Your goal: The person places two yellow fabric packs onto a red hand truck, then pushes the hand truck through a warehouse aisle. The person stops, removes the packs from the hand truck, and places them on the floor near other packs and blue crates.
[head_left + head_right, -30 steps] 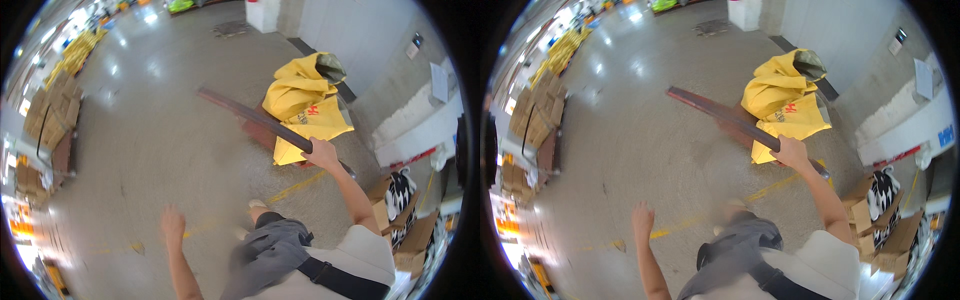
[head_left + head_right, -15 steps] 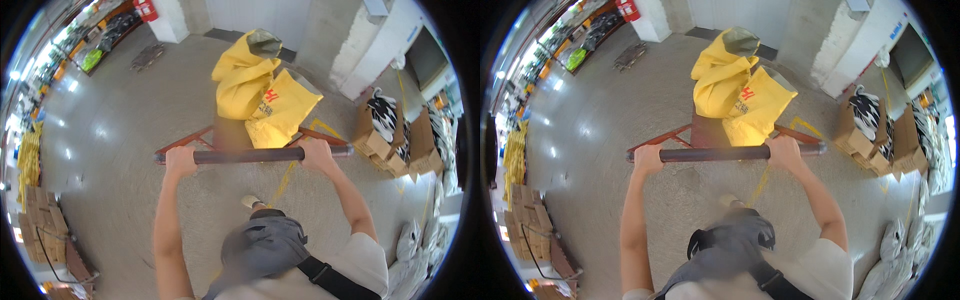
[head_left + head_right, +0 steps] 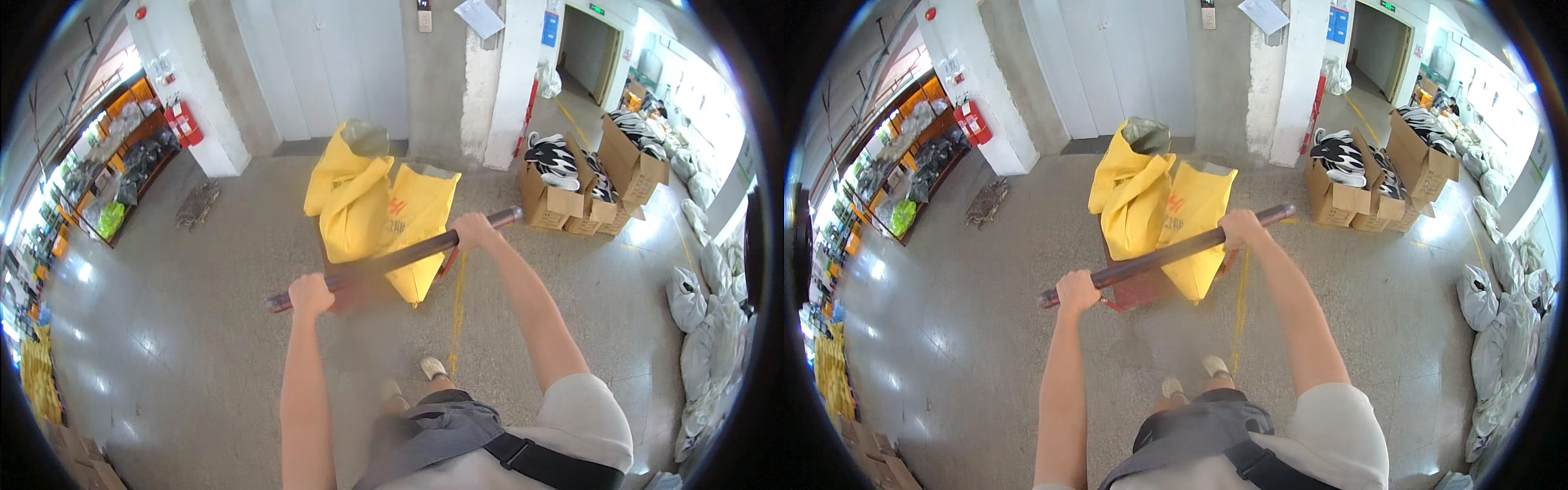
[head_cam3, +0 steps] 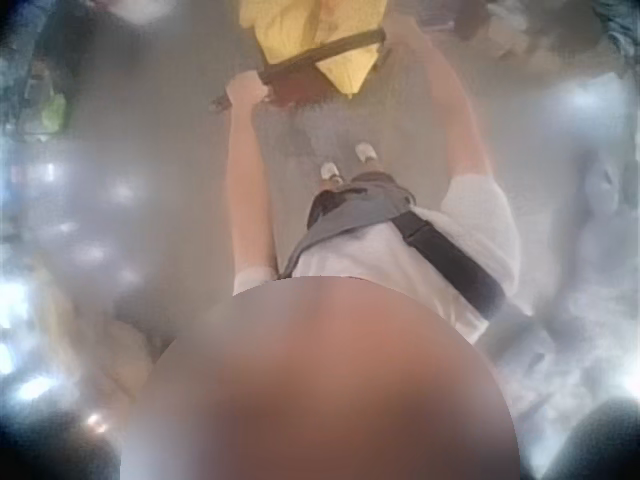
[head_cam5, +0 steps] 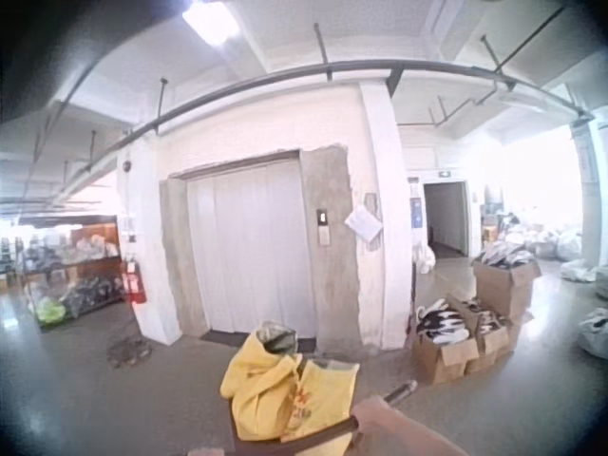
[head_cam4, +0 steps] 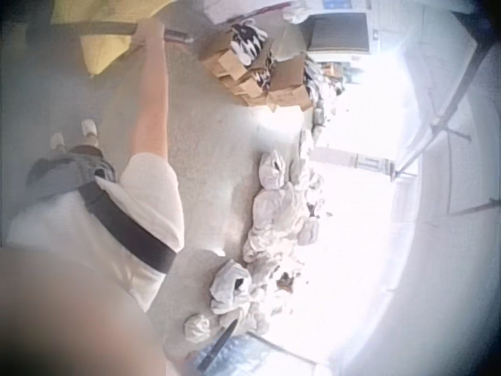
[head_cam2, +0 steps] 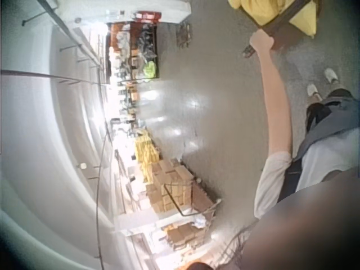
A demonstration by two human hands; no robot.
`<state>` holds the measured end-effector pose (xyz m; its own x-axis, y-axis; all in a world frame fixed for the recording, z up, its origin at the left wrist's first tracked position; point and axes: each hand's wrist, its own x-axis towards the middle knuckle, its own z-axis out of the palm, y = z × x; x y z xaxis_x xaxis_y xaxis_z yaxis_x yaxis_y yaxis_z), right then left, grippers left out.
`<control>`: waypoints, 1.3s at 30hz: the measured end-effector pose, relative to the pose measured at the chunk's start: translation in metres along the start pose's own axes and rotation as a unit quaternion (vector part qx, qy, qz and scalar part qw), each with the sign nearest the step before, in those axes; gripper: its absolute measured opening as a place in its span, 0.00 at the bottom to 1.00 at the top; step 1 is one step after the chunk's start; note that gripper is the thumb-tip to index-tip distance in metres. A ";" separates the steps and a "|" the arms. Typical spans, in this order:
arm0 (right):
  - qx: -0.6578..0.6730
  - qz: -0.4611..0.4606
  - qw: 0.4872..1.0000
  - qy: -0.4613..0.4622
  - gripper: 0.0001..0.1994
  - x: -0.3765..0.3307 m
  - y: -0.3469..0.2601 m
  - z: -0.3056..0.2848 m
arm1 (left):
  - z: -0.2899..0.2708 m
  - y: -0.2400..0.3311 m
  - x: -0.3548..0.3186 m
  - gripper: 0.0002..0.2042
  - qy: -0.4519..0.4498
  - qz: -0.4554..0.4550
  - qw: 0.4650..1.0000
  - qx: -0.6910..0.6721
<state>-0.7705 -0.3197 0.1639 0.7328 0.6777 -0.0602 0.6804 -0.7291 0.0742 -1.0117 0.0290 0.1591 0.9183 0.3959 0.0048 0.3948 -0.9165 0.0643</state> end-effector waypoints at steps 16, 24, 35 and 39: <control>0.132 -0.148 0.978 0.070 0.17 -0.235 -0.026 0.022 | 0.001 0.012 -0.212 0.11 -0.009 -0.050 0.998 0.023; 0.128 -0.093 0.986 0.059 0.15 -0.363 0.058 0.039 | 0.010 0.031 -0.329 0.07 -0.017 -0.066 0.997 0.026; 0.162 -0.238 0.920 0.266 0.19 -0.520 0.102 0.103 | 0.027 0.126 -0.494 0.09 -0.024 -0.090 0.995 0.036; 0.175 -0.275 0.895 0.305 0.17 -0.569 0.140 0.111 | 0.036 0.181 -0.551 0.11 -0.010 -0.093 0.995 0.017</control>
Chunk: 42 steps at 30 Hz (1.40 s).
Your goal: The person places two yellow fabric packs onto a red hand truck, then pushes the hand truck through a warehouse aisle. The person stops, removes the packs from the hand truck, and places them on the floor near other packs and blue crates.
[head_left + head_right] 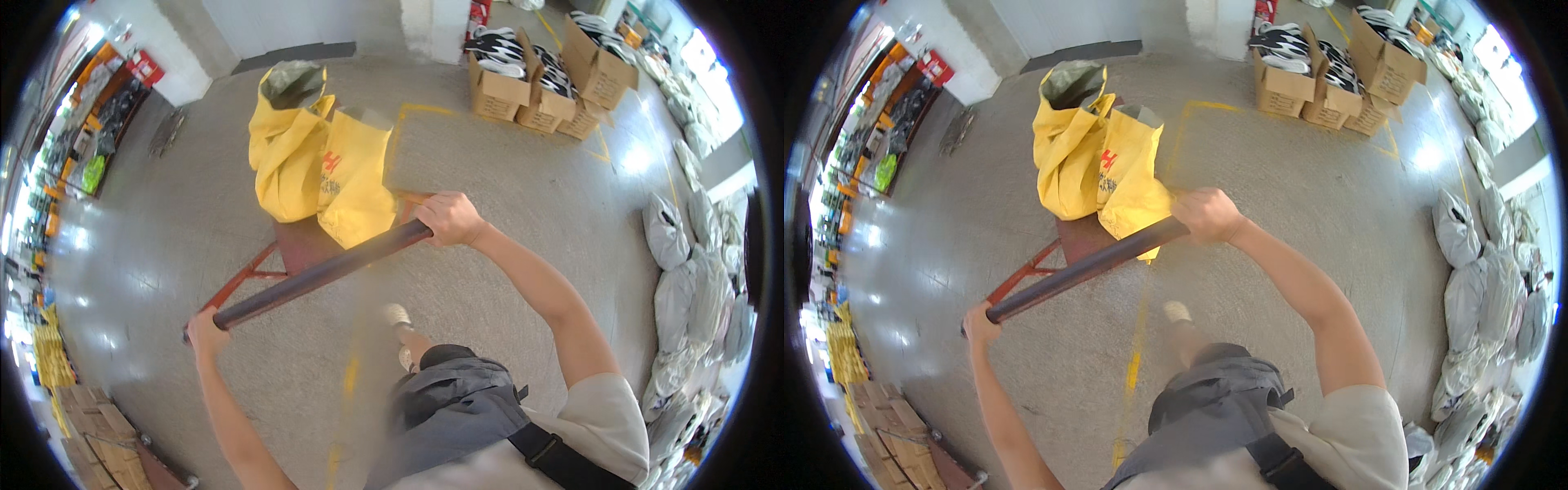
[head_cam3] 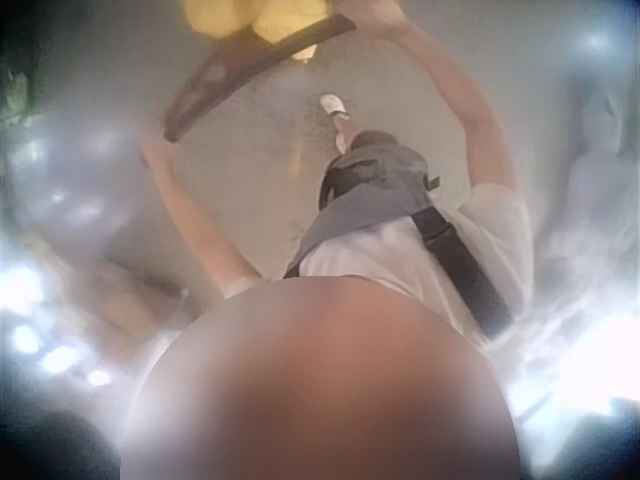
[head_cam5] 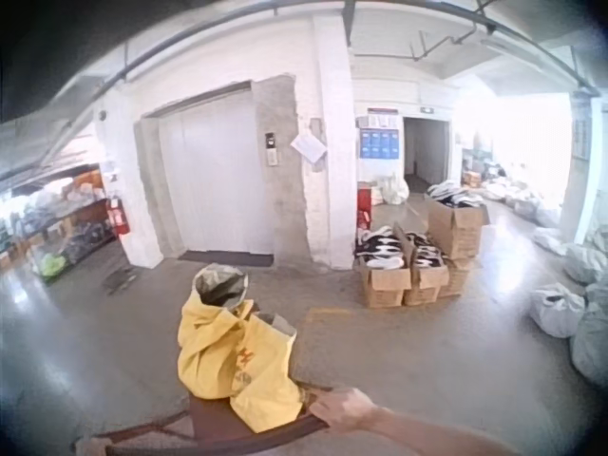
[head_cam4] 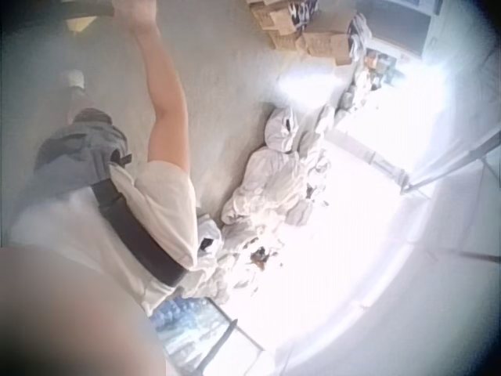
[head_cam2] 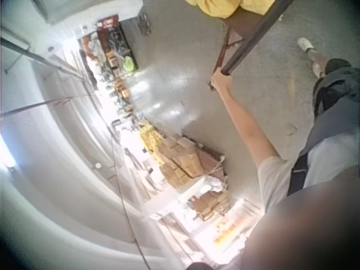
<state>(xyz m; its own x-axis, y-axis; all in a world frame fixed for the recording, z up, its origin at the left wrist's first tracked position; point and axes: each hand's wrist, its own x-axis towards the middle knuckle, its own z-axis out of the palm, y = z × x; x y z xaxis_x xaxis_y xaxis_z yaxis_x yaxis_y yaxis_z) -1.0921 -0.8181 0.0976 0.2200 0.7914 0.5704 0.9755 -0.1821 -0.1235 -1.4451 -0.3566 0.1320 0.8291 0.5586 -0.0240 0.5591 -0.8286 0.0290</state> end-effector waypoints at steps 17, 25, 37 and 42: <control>0.024 -0.070 0.996 -0.054 0.09 -0.213 0.172 -0.191 | 0.012 0.334 -0.208 0.12 0.050 -0.050 0.997 0.022; 0.007 -0.162 0.986 0.040 0.16 -0.186 0.290 -0.243 | -0.033 0.458 -0.195 0.12 0.090 -0.067 0.994 0.011; 0.085 -0.121 0.988 -0.053 0.11 -0.100 0.388 -0.343 | -0.131 0.545 -0.195 0.12 -0.033 -0.053 0.997 -0.052; 0.094 -0.185 0.975 -0.080 0.16 -0.077 0.450 -0.370 | -0.166 0.621 -0.179 0.11 -0.020 -0.098 0.993 -0.063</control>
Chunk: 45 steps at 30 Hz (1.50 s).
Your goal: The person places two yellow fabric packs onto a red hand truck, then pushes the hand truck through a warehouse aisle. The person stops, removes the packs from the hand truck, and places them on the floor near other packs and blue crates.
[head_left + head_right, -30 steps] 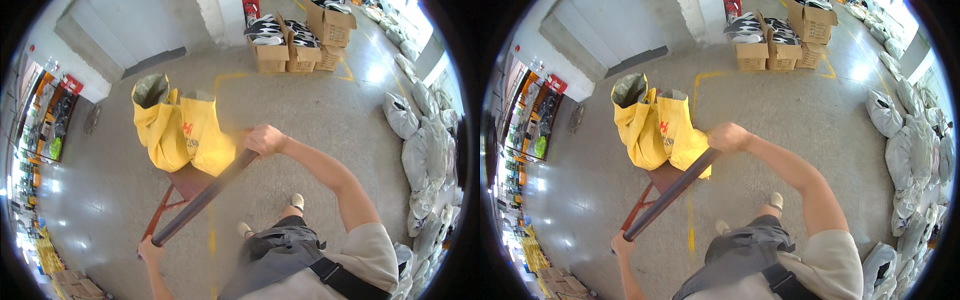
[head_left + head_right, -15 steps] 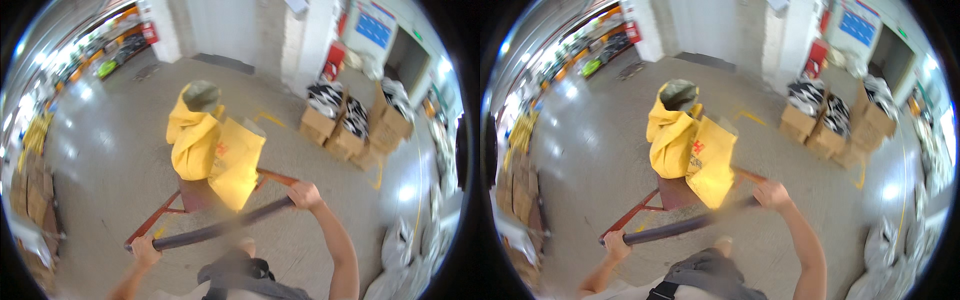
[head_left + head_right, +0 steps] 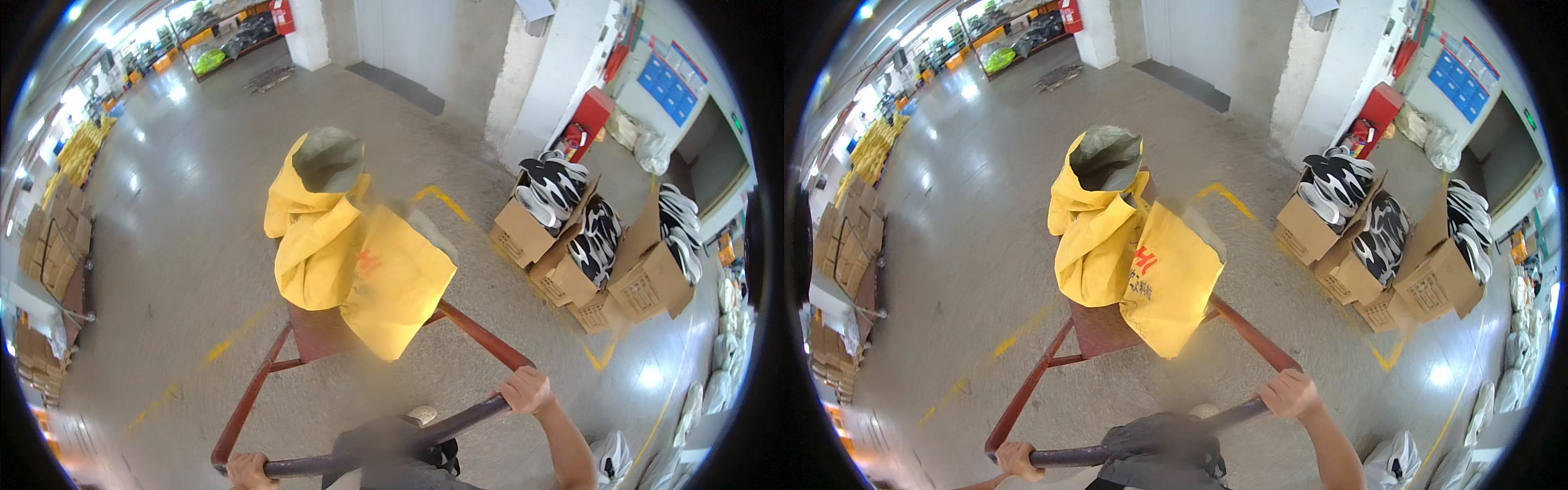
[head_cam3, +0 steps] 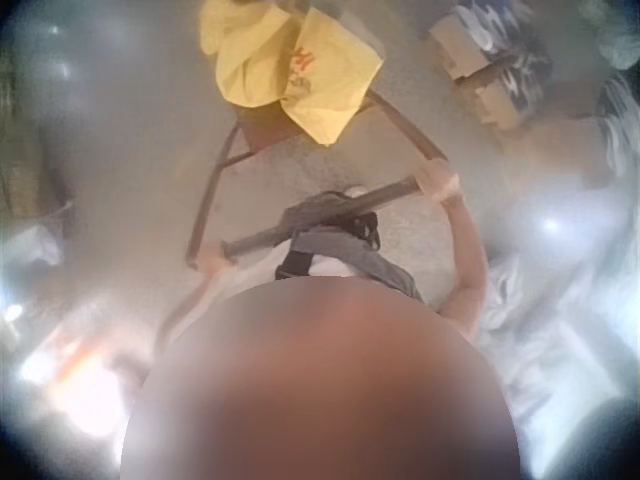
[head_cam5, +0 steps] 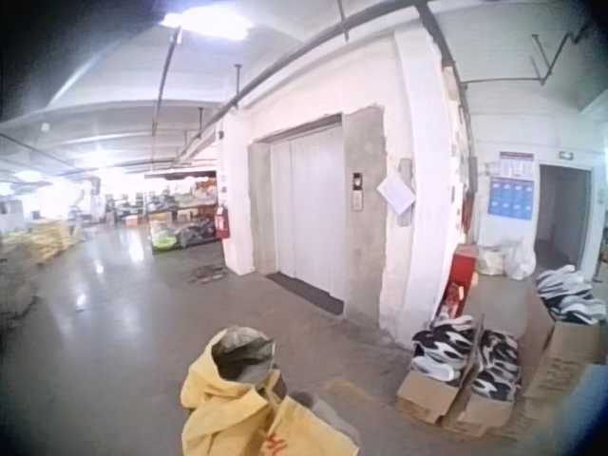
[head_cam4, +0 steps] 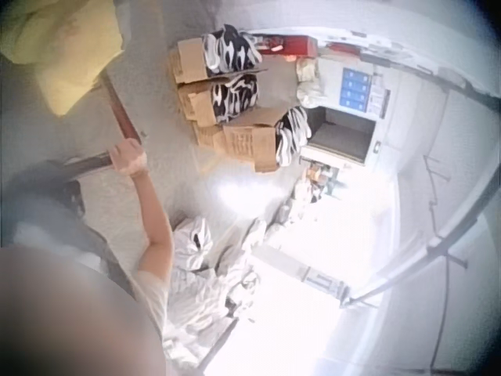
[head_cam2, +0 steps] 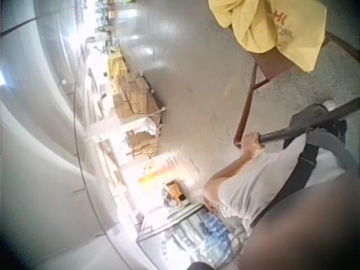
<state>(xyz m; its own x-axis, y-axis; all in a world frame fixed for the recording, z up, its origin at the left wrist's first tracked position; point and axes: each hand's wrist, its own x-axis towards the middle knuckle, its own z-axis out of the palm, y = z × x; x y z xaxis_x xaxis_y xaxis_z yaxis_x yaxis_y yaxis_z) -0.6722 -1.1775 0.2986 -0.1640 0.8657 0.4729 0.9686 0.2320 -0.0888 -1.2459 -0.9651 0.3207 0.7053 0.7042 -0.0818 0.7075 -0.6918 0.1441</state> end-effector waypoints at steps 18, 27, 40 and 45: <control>0.077 -0.162 0.983 -0.036 0.13 -0.115 0.278 -0.059 | 0.091 0.331 0.028 0.19 0.146 -0.084 0.983 0.077; 0.077 -0.184 0.979 -0.038 0.12 -0.105 0.428 -0.063 | 0.108 0.446 0.114 0.14 0.124 -0.158 0.976 0.081; 0.111 -0.226 0.965 -0.067 0.11 0.009 0.645 -0.009 | 0.094 0.520 0.322 0.15 0.144 -0.202 0.965 0.092; 0.121 -0.222 0.964 -0.079 0.11 0.081 0.735 0.026 | 0.093 0.528 0.416 0.17 0.113 -0.251 0.959 0.066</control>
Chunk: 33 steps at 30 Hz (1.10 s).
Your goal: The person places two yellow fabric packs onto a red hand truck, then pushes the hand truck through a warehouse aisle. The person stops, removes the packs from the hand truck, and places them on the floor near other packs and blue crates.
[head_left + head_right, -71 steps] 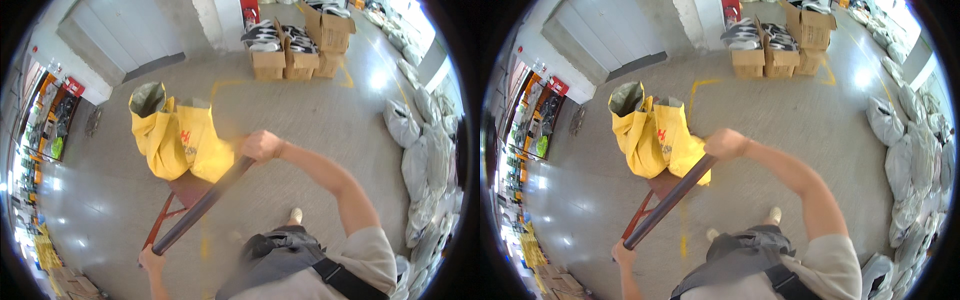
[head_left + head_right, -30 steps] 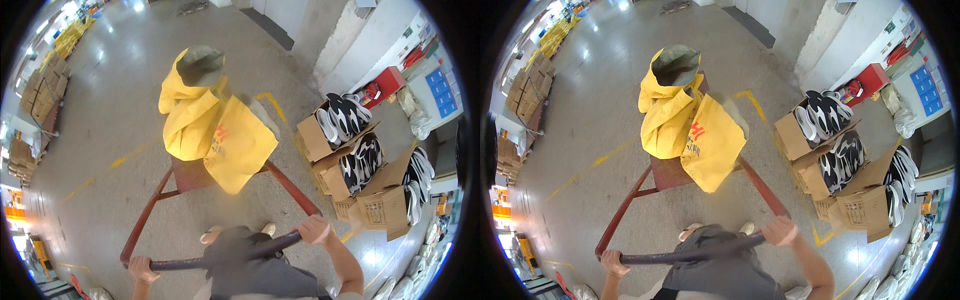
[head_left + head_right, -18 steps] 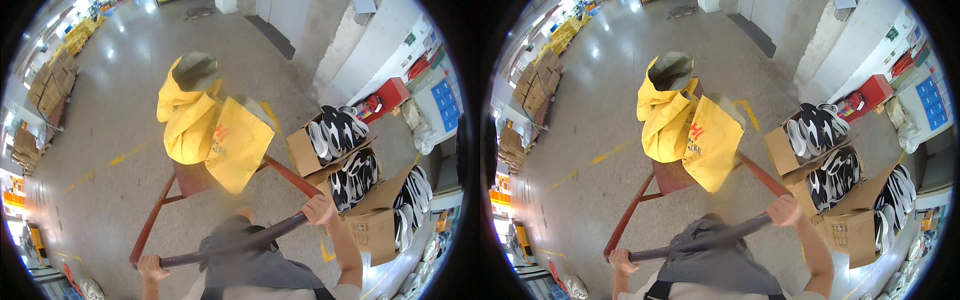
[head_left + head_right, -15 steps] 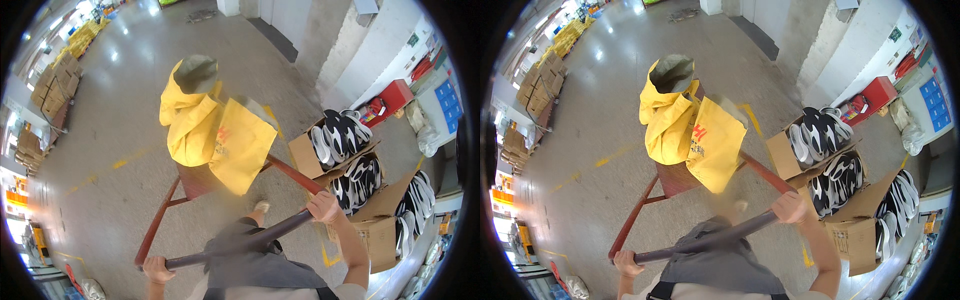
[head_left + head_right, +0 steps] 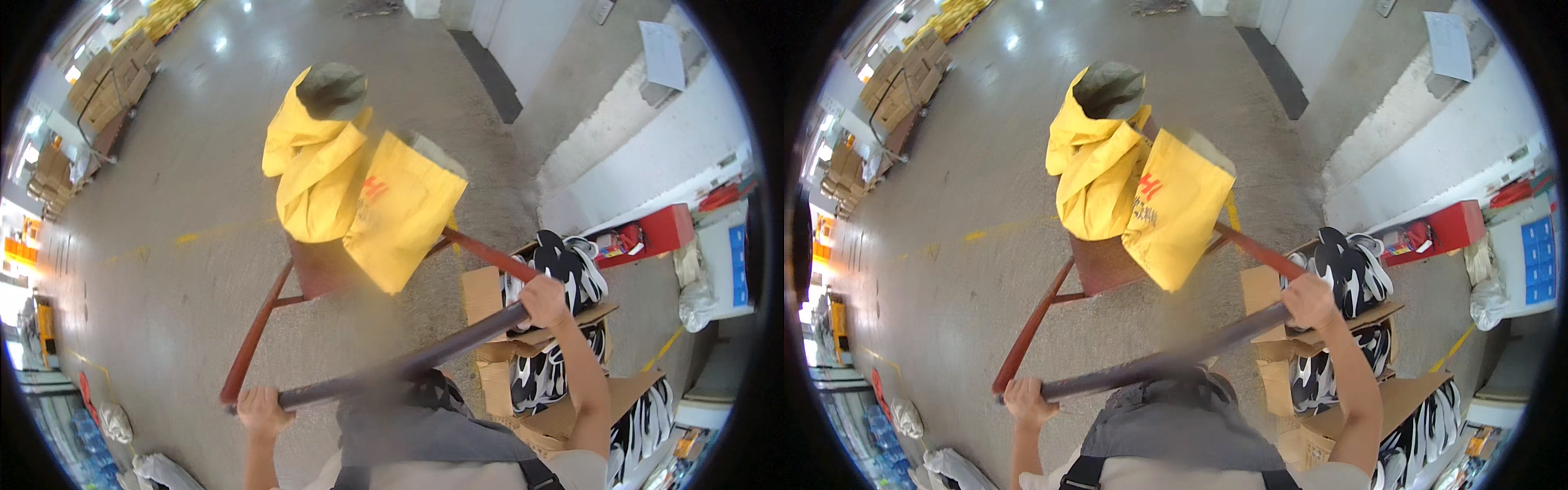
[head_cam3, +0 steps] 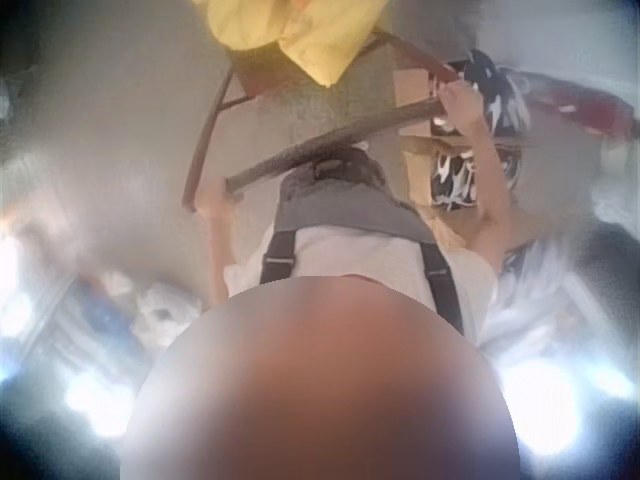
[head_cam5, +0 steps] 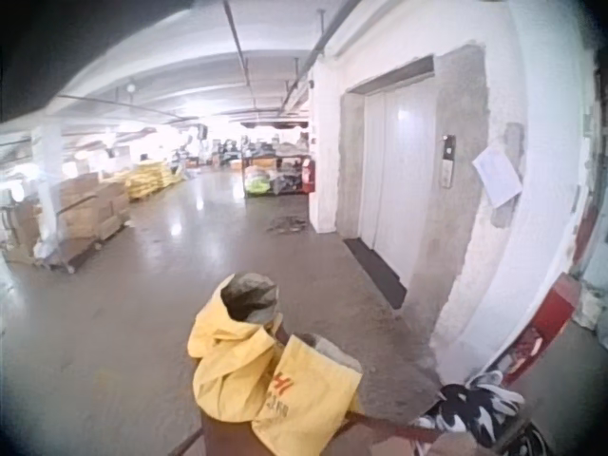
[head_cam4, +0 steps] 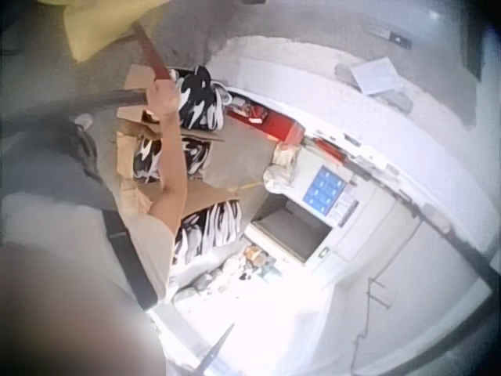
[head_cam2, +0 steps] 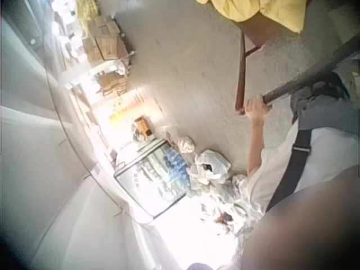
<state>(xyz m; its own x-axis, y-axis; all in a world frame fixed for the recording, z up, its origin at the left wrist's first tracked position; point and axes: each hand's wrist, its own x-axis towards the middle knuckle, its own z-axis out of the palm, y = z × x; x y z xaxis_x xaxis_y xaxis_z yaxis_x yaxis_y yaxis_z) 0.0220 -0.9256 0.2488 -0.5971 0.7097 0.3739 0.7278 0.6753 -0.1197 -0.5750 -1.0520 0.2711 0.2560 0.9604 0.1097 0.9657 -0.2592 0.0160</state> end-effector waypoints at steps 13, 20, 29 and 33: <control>-0.026 0.026 0.998 0.041 0.17 0.141 0.289 0.011 | 0.044 0.147 0.272 0.12 0.068 -0.031 0.997 -0.006; 0.026 -0.023 0.994 -0.104 0.15 0.249 0.368 0.055 | 0.071 0.202 0.425 0.13 0.074 -0.061 0.995 -0.005; -0.011 -0.040 0.993 -0.113 0.16 0.380 0.538 0.103 | 0.124 0.201 0.611 0.14 0.104 -0.084 0.991 0.024; -0.039 -0.044 0.992 -0.108 0.16 0.447 0.586 0.129 | 0.131 0.179 0.685 0.14 0.104 -0.098 0.990 -0.001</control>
<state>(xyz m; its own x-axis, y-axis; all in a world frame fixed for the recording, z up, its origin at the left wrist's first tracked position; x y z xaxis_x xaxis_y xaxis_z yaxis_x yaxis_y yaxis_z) 0.1379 -0.1863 0.2270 -0.7111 0.6816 0.1725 0.6893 0.7242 -0.0199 -0.2209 -0.4268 0.2186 0.0498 0.9505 0.3066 0.9957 -0.0712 0.0591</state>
